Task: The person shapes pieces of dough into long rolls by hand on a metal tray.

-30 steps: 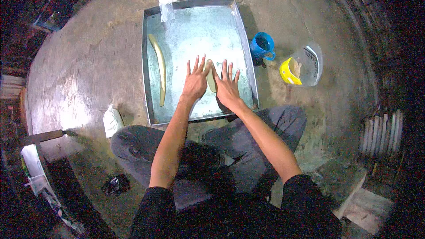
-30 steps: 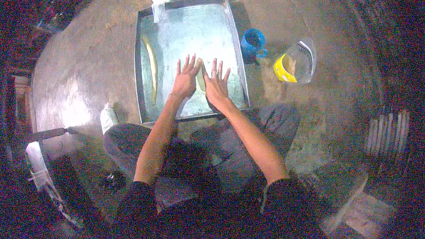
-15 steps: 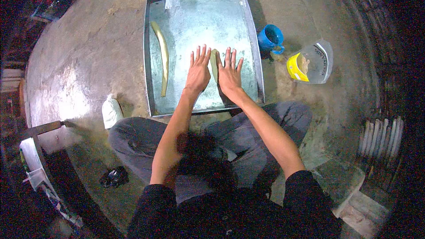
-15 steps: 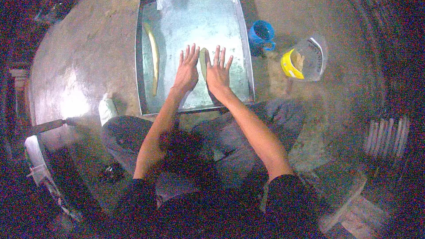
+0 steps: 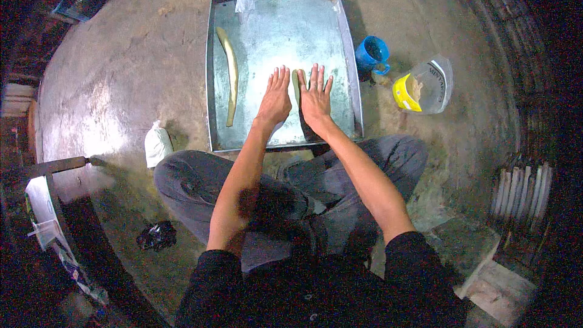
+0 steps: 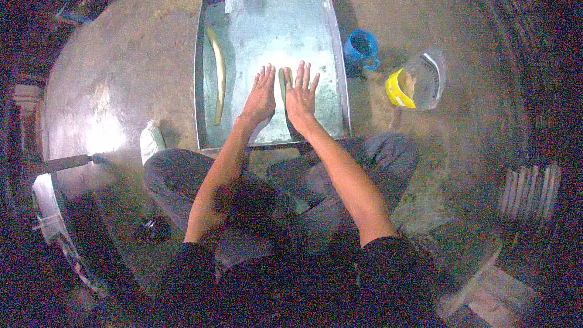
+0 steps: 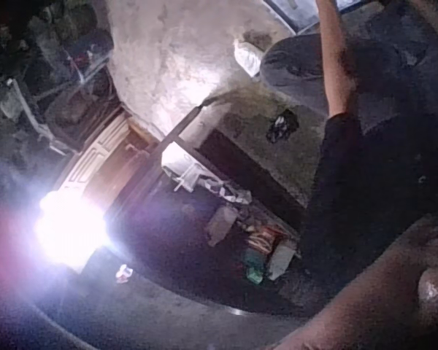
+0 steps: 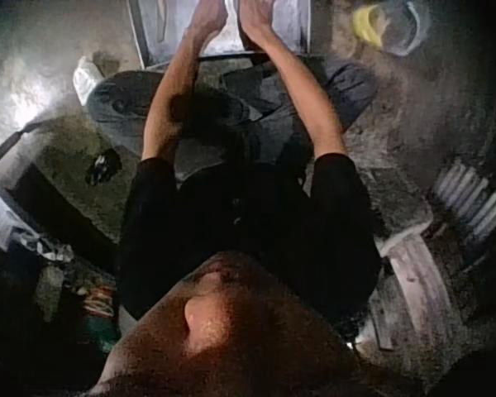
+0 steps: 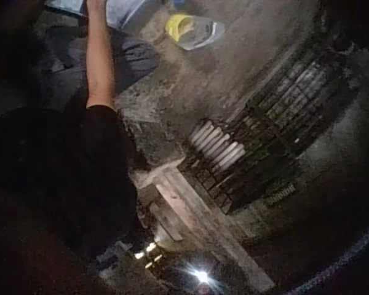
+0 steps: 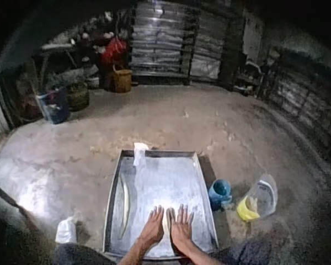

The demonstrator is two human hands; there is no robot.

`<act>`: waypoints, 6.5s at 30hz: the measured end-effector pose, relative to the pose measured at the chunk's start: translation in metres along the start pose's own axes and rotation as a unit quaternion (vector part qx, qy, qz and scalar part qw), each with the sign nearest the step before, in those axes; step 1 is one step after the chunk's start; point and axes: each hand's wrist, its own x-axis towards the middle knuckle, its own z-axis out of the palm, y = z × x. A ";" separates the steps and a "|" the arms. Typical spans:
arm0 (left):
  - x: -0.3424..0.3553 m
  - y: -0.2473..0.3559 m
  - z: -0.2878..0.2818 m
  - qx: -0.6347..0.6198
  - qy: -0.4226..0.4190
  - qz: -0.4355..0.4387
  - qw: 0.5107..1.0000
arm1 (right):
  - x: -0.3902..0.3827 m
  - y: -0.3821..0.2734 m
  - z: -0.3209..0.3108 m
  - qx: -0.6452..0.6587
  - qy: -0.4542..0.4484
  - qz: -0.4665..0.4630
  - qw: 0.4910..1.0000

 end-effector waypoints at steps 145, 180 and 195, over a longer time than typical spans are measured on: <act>0.051 -0.041 -0.012 0.050 -0.115 -0.078 0.989 | 0.071 0.072 -0.012 0.193 -0.128 -0.051 0.971; 0.056 -0.049 -0.003 0.053 -0.120 -0.070 0.989 | 0.067 0.087 0.015 0.174 -0.103 -0.116 0.972; 0.058 -0.046 -0.001 0.064 -0.126 -0.084 0.986 | 0.065 0.089 0.029 0.206 -0.065 -0.132 0.967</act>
